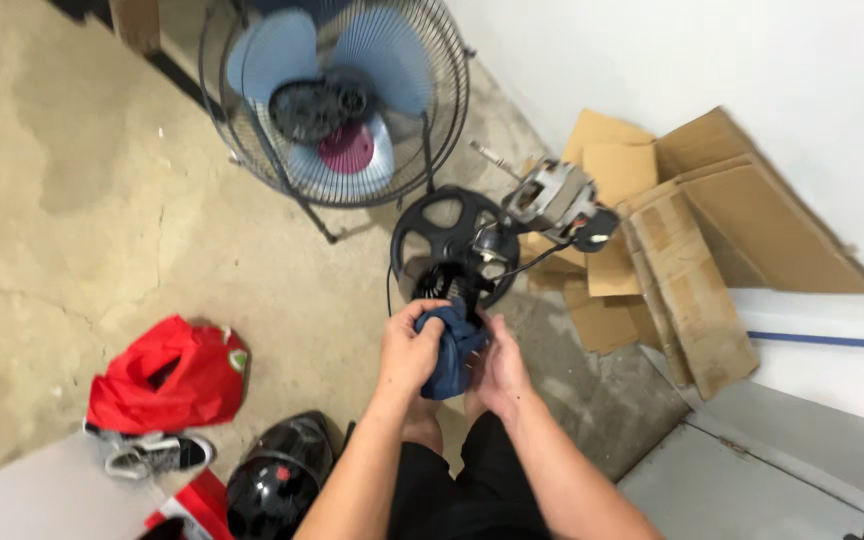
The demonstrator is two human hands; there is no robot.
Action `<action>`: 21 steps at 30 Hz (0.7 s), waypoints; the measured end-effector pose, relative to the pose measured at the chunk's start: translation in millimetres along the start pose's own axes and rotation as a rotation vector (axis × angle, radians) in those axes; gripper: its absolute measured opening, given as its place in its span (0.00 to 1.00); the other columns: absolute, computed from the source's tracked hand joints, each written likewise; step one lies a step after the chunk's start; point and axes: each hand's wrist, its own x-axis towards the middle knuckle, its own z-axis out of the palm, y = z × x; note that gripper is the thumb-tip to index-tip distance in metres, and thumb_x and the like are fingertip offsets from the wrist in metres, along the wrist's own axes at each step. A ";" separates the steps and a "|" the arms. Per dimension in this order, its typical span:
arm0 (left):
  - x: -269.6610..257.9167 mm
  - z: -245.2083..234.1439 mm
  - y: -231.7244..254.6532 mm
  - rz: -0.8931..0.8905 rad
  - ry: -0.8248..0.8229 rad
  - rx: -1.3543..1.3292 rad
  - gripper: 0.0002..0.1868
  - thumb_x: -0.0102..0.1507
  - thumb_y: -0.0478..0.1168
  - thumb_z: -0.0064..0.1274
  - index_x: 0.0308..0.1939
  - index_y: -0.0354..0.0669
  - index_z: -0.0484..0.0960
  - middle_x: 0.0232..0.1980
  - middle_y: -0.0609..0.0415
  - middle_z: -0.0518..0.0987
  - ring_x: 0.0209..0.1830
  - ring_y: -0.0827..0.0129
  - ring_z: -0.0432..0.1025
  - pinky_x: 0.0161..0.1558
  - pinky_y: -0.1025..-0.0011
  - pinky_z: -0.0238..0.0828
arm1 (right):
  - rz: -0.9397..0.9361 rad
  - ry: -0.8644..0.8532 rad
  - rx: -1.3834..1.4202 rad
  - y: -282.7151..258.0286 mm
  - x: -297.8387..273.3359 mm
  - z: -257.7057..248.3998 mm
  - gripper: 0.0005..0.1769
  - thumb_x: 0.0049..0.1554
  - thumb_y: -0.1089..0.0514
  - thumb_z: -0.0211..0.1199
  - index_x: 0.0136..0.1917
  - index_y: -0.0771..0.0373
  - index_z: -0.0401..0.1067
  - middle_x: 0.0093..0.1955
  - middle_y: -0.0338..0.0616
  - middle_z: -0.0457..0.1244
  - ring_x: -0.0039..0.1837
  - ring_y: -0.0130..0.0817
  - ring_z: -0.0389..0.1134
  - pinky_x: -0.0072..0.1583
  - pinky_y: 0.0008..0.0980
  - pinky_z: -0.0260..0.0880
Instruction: The person wipes a black cylindrical fan motor housing with a blue cloth, then uses a screwdriver to tighten screws on the housing while it is attached to a fan base.
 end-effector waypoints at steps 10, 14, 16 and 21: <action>-29.3 37.6 73.4 -0.246 -0.161 -0.511 0.17 0.66 0.39 0.50 0.57 0.37 0.81 0.48 0.53 0.83 0.46 0.71 0.75 0.49 0.73 0.73 | -1.351 -0.117 -1.226 -60.6 -147.9 33.6 0.46 0.48 0.55 0.74 0.75 0.66 0.58 0.74 0.64 0.53 0.75 0.54 0.53 0.70 0.45 0.57; -39.5 43.4 115.0 -0.016 -0.548 -0.140 0.21 0.66 0.44 0.54 0.62 0.41 0.80 0.50 0.58 0.82 0.49 0.76 0.74 0.53 0.75 0.71 | -1.240 -0.012 -0.870 -77.6 -155.5 25.6 0.27 0.56 0.62 0.67 0.68 0.64 0.69 0.68 0.52 0.62 0.72 0.39 0.64 0.73 0.37 0.62; -37.0 35.8 118.9 0.045 -0.573 -0.056 0.21 0.66 0.45 0.55 0.62 0.41 0.80 0.51 0.59 0.83 0.50 0.77 0.74 0.54 0.75 0.71 | -1.179 0.122 -0.809 -91.1 -163.4 6.6 0.25 0.56 0.62 0.68 0.66 0.64 0.70 0.61 0.49 0.66 0.65 0.37 0.67 0.68 0.35 0.66; -31.3 29.0 87.0 -0.055 -0.327 -0.056 0.19 0.66 0.45 0.55 0.57 0.40 0.82 0.46 0.58 0.83 0.46 0.76 0.74 0.45 0.75 0.70 | -1.181 0.162 -0.651 -152.8 -152.3 -35.4 0.27 0.55 0.62 0.64 0.67 0.66 0.67 0.60 0.42 0.67 0.62 0.32 0.68 0.67 0.32 0.66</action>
